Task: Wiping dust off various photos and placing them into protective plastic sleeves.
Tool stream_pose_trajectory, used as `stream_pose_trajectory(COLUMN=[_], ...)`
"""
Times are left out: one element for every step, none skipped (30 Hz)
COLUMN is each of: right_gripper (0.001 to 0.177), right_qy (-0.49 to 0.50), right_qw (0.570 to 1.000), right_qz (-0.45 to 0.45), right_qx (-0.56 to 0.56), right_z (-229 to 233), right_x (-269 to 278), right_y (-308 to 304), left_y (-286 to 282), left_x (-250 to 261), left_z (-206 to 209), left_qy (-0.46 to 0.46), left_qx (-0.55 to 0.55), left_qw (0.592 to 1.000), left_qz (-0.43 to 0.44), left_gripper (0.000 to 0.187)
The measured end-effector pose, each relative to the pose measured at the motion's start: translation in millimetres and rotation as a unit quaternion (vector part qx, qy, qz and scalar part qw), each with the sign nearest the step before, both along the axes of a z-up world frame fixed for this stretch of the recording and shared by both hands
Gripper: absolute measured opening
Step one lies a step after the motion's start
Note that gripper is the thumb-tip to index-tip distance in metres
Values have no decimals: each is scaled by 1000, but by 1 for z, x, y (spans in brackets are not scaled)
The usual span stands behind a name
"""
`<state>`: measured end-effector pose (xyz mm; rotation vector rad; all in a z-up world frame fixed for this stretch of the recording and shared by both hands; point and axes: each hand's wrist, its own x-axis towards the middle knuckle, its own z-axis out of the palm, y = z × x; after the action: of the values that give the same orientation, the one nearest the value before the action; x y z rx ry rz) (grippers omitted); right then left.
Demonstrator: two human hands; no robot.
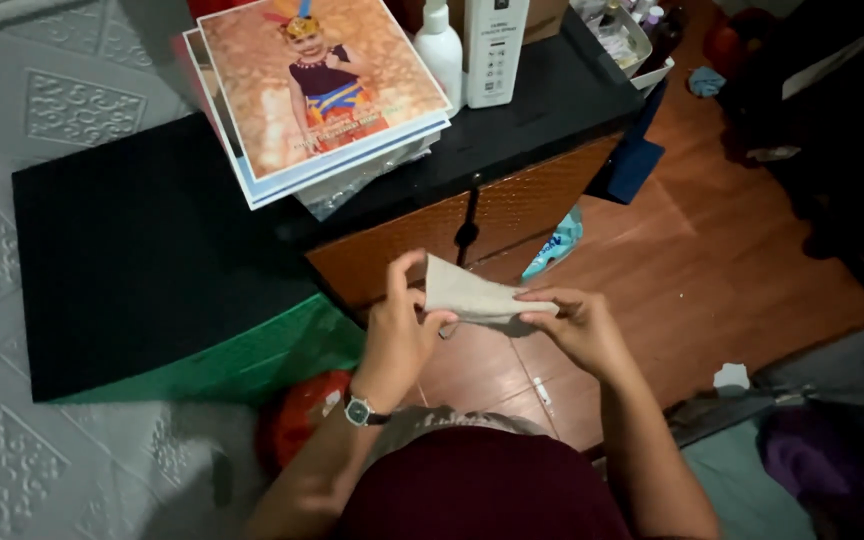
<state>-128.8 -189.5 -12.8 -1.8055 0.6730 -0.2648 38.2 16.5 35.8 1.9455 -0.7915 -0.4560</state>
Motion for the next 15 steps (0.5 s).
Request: stream_pose_trajectory(right_gripper=[27,25,22,22,19,16,16,20,25,25,54,87,87,86,85], right_qy=[1,-20,-41,-40,-86,-130,-132,-182,-228,-231,-292,-340,-338,-298,-255], right_qw=[1000,999,996,997,990,980,979,966,937,936,860,745,745,791,831], right_qz=[-3,18,40,39,86,134,133,177,219,221,253,272,275,217,160], right_qx=[0,-30,-61,-62,-67,-72,-75,38,149,146,333,505,506,488,467], right_z=[1,1,2,8,13,19,26,34,41,29,17,4,-28,-60,-91], right_x=[-1,-3,-5,-7,-7,-9,-2,4,10,19,27,35,30,25,21], right_y=[-1,-2,-4,-5,-6,-8,-3,2,6,19,33,46,48,49,49], left_y=[3,6,9,11,13,15,13,11,9,3,-3,-9,-12,-15,-18], left_x=[3,6,9,9,11,12,13,14,15,18,19,20,20,20,19], left_z=[-2,-4,-6,-1,5,11,21,31,41,32,22,12,14,16,17], left_qy=[1,-101,-201,-200,-178,-156,-158,-197,-235,-238,-175,-111,-111,-157,-203], left_qx=[0,-54,-108,-110,-85,-61,-63,-107,-151,-153,-175,-196,-197,-183,-168], left_qw=[1000,993,971,971,976,979,978,968,954,953,963,969,969,966,961], left_qz=[-3,-36,-68,-69,-95,-121,-121,-115,-107,-107,-106,-106,-103,-95,-87], left_gripper=[69,50,32,32,22,13,13,16,19,19,18,18,18,17,15])
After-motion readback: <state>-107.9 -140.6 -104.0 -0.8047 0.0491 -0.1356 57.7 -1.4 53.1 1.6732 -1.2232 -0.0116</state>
